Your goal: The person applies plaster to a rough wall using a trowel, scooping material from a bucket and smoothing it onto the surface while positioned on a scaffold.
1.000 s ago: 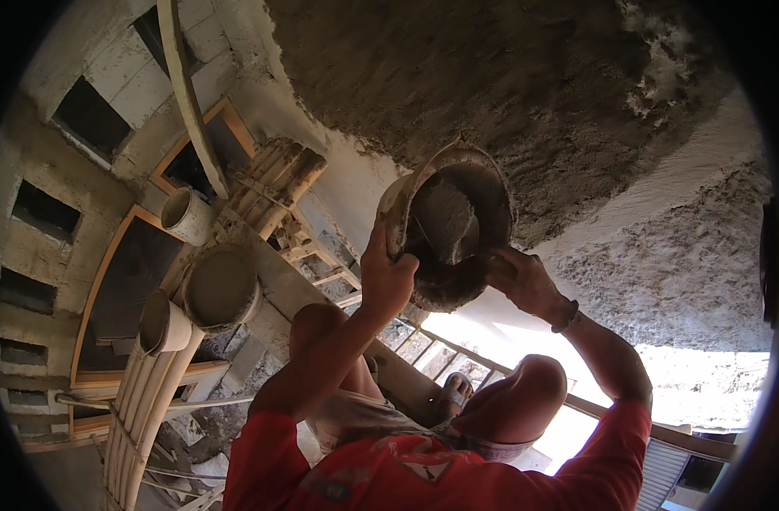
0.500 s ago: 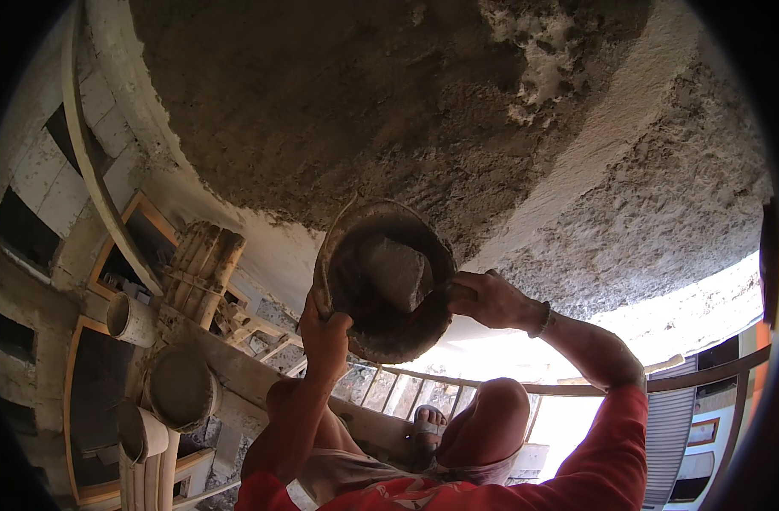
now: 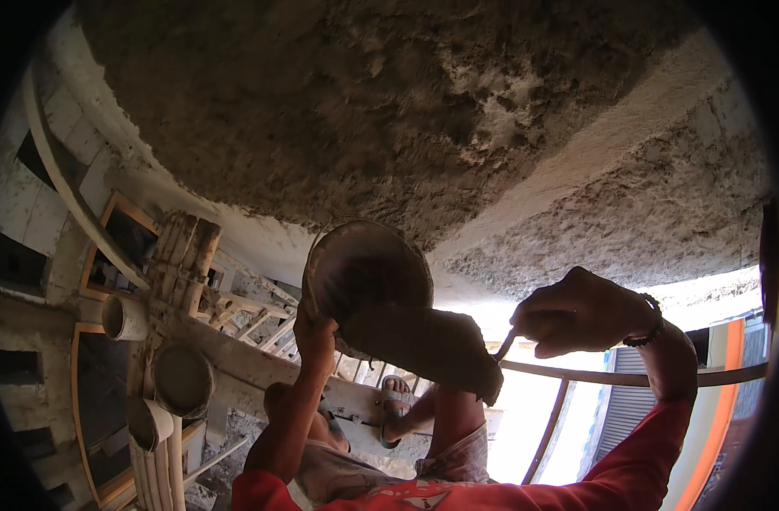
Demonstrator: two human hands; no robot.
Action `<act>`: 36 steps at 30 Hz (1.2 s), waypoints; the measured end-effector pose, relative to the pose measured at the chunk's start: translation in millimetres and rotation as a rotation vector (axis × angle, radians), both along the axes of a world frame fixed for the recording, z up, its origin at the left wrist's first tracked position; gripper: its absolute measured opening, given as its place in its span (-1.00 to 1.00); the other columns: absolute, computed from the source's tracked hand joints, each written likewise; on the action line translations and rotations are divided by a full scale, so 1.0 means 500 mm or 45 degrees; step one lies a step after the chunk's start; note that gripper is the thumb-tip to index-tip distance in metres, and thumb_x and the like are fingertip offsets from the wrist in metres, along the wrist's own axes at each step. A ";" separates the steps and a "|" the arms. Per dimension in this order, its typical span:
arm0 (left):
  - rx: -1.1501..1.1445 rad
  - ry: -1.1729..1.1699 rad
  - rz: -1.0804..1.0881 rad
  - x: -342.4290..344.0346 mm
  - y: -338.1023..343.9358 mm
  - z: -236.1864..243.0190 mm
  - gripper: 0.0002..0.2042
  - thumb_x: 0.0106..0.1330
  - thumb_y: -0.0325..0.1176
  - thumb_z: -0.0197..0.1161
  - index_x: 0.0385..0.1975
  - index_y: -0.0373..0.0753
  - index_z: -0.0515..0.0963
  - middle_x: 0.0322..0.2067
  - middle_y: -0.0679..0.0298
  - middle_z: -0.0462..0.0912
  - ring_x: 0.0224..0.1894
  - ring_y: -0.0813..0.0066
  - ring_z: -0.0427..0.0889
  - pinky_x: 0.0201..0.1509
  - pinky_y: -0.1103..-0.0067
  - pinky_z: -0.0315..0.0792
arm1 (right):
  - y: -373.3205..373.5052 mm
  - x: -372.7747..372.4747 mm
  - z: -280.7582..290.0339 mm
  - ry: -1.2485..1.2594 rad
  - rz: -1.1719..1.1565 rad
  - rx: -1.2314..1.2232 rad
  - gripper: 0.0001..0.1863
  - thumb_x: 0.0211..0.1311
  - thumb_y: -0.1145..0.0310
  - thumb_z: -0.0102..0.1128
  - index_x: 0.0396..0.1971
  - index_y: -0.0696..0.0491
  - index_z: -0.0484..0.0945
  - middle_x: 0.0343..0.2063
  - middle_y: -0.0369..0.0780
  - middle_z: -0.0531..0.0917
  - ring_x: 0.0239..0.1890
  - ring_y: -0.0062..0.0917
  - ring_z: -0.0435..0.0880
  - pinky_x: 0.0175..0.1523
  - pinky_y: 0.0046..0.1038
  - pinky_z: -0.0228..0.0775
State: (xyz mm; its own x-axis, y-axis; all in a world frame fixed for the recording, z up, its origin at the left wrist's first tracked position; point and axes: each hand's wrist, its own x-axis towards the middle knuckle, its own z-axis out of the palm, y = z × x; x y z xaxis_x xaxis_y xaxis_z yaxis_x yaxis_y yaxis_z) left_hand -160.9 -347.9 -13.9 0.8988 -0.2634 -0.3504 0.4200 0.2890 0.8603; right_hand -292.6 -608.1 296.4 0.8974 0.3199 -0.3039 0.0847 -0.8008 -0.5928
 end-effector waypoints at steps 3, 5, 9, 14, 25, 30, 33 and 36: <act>0.174 -0.013 -0.057 -0.007 -0.002 -0.034 -0.47 -0.08 -0.64 0.04 0.03 -0.33 0.46 -0.16 0.32 0.51 -0.15 0.49 0.44 -0.01 0.58 0.36 | -0.104 0.035 -0.013 0.037 -0.352 -0.098 -0.62 0.23 0.21 0.30 -0.03 0.11 0.56 -0.51 -0.29 0.62 -0.57 -0.62 0.58 -0.45 -0.54 0.44; 0.248 -0.060 -0.136 0.004 0.000 -0.053 -0.45 -0.07 -0.64 0.03 0.06 -0.32 0.45 -0.18 0.33 0.49 -0.19 0.50 0.42 -0.04 0.59 0.35 | -0.204 0.016 0.096 -0.201 -0.824 -0.309 -0.57 0.26 0.18 0.23 0.05 0.11 0.52 -0.58 -0.35 0.54 -0.64 -0.70 0.47 -0.55 -0.59 0.31; 0.071 0.025 -0.176 0.005 -0.035 -0.085 -0.56 0.06 -0.54 0.11 0.04 -0.31 0.46 -0.23 0.31 0.46 -0.26 0.54 0.37 -0.16 0.59 0.36 | -0.112 -0.040 0.211 -0.500 -1.172 -0.521 -0.58 0.23 0.24 0.18 0.06 0.08 0.50 -0.64 -0.41 0.43 -0.68 -0.79 0.35 -0.61 -0.63 0.16; 0.211 -0.130 -0.117 0.026 0.008 -0.194 -0.57 0.18 -0.44 0.19 0.09 -0.33 0.44 -0.15 0.26 0.49 -0.18 0.55 0.41 -0.12 0.60 0.39 | -0.132 -0.030 -0.096 -0.605 -0.558 -0.426 -0.61 0.07 0.42 0.31 -0.05 0.10 0.55 -0.40 -0.26 0.54 -0.51 -0.63 0.53 -0.51 -0.57 0.36; 0.016 -0.150 -0.156 0.032 0.053 -0.238 -0.49 0.08 -0.59 0.19 0.13 -0.30 0.43 -0.05 0.25 0.53 -0.05 0.48 0.51 0.01 0.55 0.44 | -0.197 0.085 -0.472 -1.005 -0.714 -0.141 -0.67 0.22 0.39 0.29 -0.03 0.16 0.55 -0.45 -0.24 0.66 -0.52 -0.71 0.56 -0.45 -0.59 0.40; 0.057 -0.203 -0.134 0.020 0.049 -0.211 -0.44 -0.01 -0.63 0.12 0.12 -0.30 0.43 -0.05 0.24 0.53 -0.01 0.44 0.50 0.07 0.53 0.41 | -0.250 0.037 -0.472 -1.144 -0.763 -0.202 -0.66 0.23 0.43 0.26 0.01 0.13 0.56 -0.38 -0.29 0.68 -0.55 -0.75 0.52 -0.45 -0.60 0.39; 0.025 -0.211 -0.124 0.011 0.048 -0.192 -0.43 -0.02 -0.63 0.13 0.12 -0.29 0.43 -0.04 0.22 0.53 0.01 0.42 0.50 0.09 0.52 0.39 | -0.250 -0.002 -0.429 -1.204 -0.629 -0.479 -0.80 0.18 0.44 0.30 -0.18 0.09 0.62 -0.06 -0.15 0.65 -0.12 -0.40 0.70 -0.15 -0.42 0.63; 0.001 -0.202 -0.169 0.009 0.047 -0.218 -0.44 -0.02 -0.62 0.14 0.12 -0.30 0.43 -0.03 0.20 0.53 0.02 0.41 0.50 0.10 0.50 0.39 | -0.242 -0.024 -0.376 -1.218 -0.443 -0.759 -0.74 0.15 0.46 0.29 -0.13 0.14 0.59 -0.08 -0.13 0.65 -0.14 -0.37 0.69 -0.12 -0.41 0.59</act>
State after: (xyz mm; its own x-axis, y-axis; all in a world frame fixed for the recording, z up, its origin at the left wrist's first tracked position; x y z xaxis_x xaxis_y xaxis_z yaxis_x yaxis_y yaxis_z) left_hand -156.3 -324.3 -122.8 0.9002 -0.3831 -0.2071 0.3133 0.2394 0.9190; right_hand -304.8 -729.2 108.6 0.8521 0.0478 0.5212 0.0137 -0.9975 0.0691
